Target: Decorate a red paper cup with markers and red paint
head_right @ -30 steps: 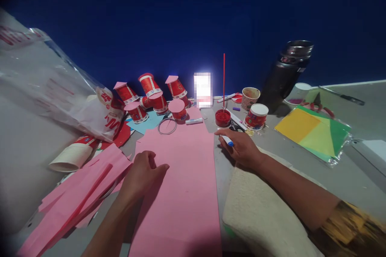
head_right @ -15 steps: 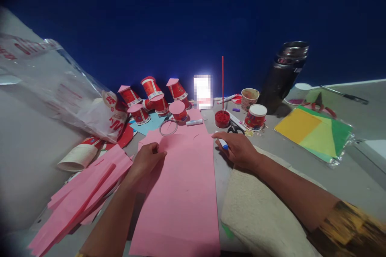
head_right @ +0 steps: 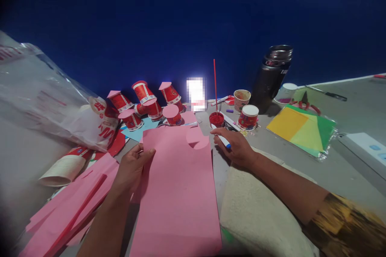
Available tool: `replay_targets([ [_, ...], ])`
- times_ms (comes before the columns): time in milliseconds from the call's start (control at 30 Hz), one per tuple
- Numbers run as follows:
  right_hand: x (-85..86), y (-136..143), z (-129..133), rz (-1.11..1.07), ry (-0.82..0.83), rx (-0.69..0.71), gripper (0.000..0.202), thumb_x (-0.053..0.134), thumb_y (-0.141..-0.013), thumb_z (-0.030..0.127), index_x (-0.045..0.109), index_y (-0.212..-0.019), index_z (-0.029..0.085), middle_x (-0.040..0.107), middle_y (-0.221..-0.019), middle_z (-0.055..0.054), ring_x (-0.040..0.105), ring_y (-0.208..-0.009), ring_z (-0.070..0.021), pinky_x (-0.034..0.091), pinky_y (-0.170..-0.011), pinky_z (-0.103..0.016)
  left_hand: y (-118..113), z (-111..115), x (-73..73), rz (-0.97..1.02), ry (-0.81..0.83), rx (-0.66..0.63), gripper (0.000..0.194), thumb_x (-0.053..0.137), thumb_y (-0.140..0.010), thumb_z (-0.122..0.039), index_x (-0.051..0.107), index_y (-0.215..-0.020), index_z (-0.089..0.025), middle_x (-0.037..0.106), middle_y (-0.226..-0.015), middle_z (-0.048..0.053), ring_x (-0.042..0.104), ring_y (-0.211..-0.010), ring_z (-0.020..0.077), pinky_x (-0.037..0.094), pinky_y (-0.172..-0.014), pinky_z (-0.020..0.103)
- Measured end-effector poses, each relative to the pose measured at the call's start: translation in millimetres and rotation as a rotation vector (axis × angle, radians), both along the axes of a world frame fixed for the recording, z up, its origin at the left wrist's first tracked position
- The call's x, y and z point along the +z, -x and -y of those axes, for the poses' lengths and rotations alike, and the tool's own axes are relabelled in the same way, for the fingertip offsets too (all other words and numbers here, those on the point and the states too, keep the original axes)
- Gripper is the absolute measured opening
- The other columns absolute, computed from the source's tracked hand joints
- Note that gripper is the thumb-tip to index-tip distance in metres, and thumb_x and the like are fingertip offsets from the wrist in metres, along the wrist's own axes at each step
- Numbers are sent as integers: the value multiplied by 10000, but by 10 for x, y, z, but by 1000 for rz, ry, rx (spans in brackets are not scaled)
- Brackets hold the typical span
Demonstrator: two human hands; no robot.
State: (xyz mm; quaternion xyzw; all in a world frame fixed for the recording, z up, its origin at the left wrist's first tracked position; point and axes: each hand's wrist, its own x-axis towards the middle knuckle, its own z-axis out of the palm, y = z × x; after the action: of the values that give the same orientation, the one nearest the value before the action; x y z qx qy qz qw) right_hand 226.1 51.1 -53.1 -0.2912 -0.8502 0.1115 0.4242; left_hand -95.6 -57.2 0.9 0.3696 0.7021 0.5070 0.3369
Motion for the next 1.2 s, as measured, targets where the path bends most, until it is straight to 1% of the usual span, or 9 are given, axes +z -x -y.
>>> replay_targets([
  [267,55,-2,9,19,79,13,225,491,-1098,308,659,-1231,237,826,-976,-68,801,-801,-224,637,-782,-353,-132,29,-146,-70,124,-33,396,801,-658,-513,542,-744,-226,493,-599,-67,437,-539,117,314,-531,240],
  [367,50,0,4,25,82,11,218,499,-1095,297,661,-1226,235,829,-958,-67,799,-791,-224,635,-795,-358,-173,83,-95,-135,146,-6,394,789,-667,-491,596,-886,-226,517,-627,-68,450,-549,133,325,-540,251],
  [567,25,3,2,28,54,17,217,516,-1086,295,680,-1210,223,834,-1043,-89,814,-882,-232,634,-807,-355,-199,464,44,-261,246,-91,820,763,-702,-534,528,-1417,-208,703,-881,25,620,-676,221,499,-656,343],
  [700,-4,16,7,32,35,26,238,518,-1079,305,697,-1210,220,840,-1086,-100,818,-924,-248,635,-797,-363,-191,728,104,-248,323,-70,858,732,-709,-495,477,-1476,-207,751,-868,42,692,-713,272,532,-671,370],
  [800,-16,35,18,43,30,29,238,535,-1062,304,714,-1197,225,846,-1099,-100,821,-936,-257,631,-779,-354,-171,816,146,-189,336,3,752,720,-685,-432,546,-1387,-225,733,-765,18,693,-661,275,537,-631,362],
  [933,10,51,47,47,48,34,230,547,-1047,303,712,-1190,232,852,-1071,-95,820,-894,-256,620,-750,-347,-182,796,149,-80,246,26,599,747,-659,-397,631,-1222,-230,783,-883,67,760,-830,310,592,-718,381],
  [1033,56,43,69,5,103,40,221,511,-1072,325,673,-1182,222,842,-972,-82,802,-770,-231,613,-700,-340,-277,692,95,-59,136,-51,578,769,-692,-373,639,-1231,-211,805,-1078,104,772,-995,313,605,-857,394],
  [1100,86,37,83,-80,242,51,202,538,-1066,364,649,-1164,226,821,-912,-56,764,-674,-205,606,-670,-335,-367,592,49,-22,68,-145,547,730,-771,-352,627,-1287,-205,792,-1182,116,768,-1030,288,603,-887,385],
  [1200,122,41,114,-237,531,94,251,664,-986,439,635,-1138,242,801,-974,-54,760,-745,-222,615,-702,-359,-467,439,0,35,-21,-225,475,695,-815,-303,643,-1275,-197,776,-1244,125,763,-1049,268,604,-895,372],
])
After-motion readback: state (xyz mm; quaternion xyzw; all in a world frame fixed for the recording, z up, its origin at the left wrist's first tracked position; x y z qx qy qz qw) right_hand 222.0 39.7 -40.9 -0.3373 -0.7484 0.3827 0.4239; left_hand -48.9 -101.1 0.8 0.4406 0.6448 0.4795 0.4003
